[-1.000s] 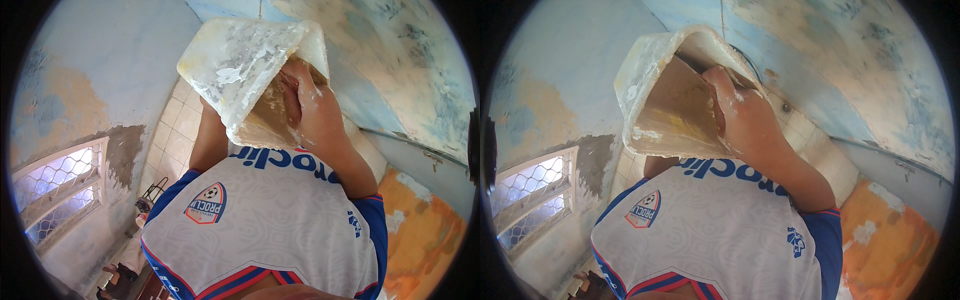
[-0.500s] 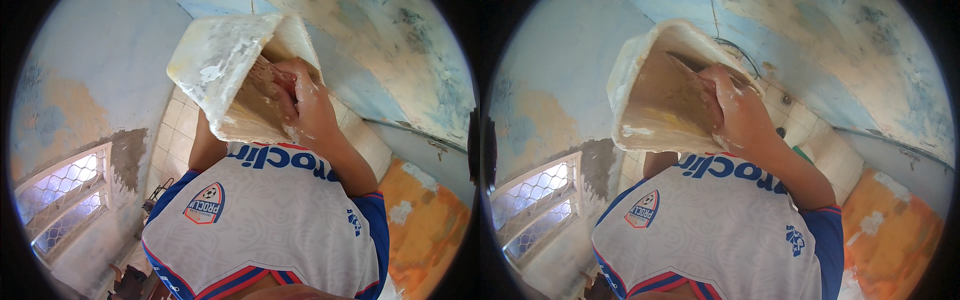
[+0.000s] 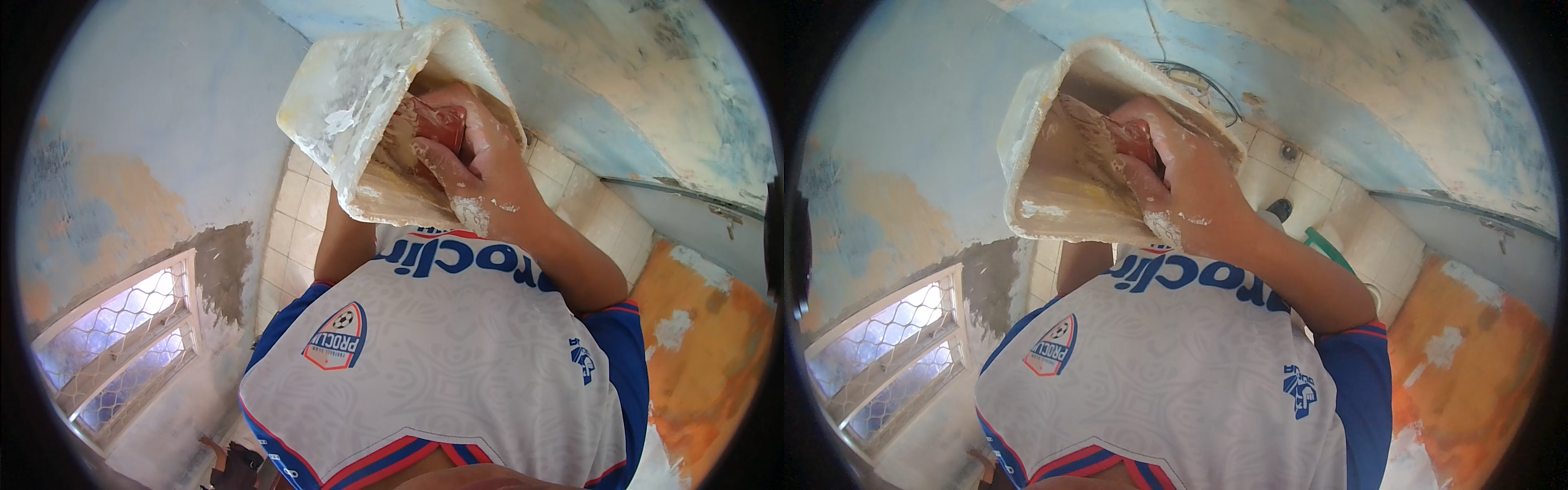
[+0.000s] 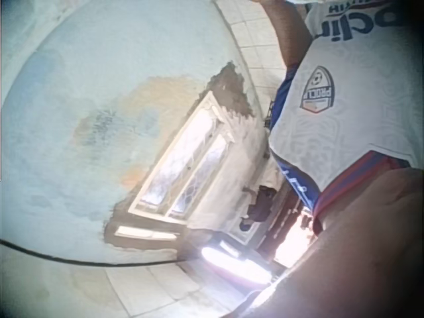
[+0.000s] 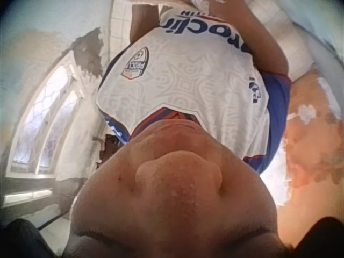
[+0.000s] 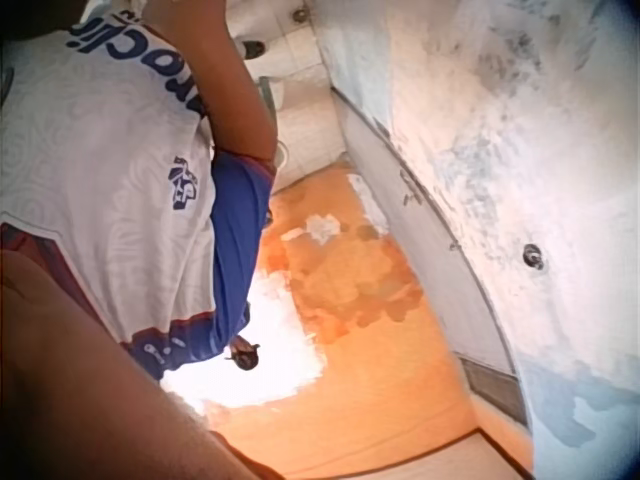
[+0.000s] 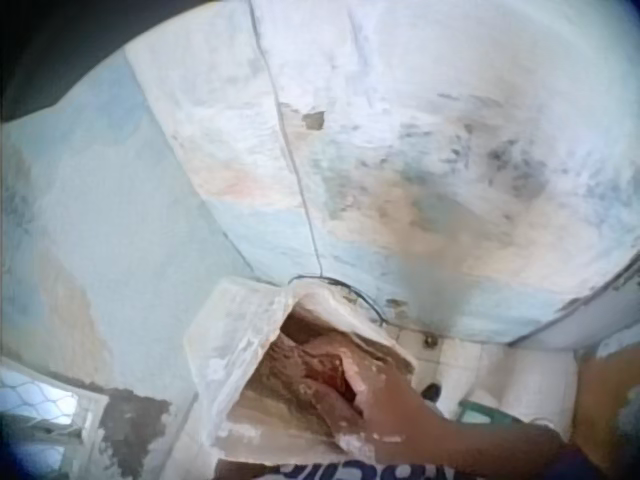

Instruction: The person applies plaster to a wall using a hand-held spreader tool. The person repeatedly scrapes the tool into a small container of plaster, then spreads the material onto the wall surface with upward and downward strokes, covering various sections of the wall.

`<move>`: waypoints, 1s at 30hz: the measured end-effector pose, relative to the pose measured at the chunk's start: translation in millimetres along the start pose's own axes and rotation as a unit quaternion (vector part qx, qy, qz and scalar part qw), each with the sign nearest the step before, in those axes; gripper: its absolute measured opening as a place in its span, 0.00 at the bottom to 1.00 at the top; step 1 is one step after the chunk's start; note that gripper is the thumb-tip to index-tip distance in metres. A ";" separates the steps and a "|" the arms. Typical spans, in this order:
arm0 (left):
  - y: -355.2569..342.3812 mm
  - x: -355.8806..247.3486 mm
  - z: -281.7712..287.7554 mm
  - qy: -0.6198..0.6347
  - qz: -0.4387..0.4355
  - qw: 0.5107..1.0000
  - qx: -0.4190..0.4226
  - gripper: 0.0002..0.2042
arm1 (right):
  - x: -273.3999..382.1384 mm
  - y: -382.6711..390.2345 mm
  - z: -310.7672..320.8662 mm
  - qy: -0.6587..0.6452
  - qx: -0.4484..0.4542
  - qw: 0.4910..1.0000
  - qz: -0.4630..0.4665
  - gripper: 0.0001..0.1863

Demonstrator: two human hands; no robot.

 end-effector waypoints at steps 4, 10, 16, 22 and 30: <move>-3.0 4.3 -1.1 0.004 -0.005 1.000 -0.001 0.38 | -0.4 2.4 -0.7 -0.027 -0.038 0.998 0.038 0.14; -12.5 -0.1 4.2 0.045 -0.029 0.998 -0.021 0.38 | -18.1 3.6 0.1 -0.132 -0.043 0.990 -0.041 0.13; -11.3 0.7 5.2 0.070 -0.050 0.996 -0.032 0.39 | -22.3 9.9 13.9 -0.103 -0.044 0.988 -0.104 0.14; -5.6 6.0 -6.4 0.039 -0.076 0.995 -0.046 0.39 | -41.8 14.5 39.3 -0.285 -0.088 0.945 -0.135 0.16; -10.3 42.8 -21.5 0.064 -0.025 0.983 -0.169 0.36 | -39.8 8.9 92.4 -0.455 -0.200 0.862 -0.096 0.22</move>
Point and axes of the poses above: each hand's wrist, its own y-axis away from the middle knuckle, its own z-axis out of the back of the hand, x = y × z, the point moved 6 cm from there along -y, towards the middle knuckle, and after that the axes turned 14 degrees about -x, right-handed, at the moved point
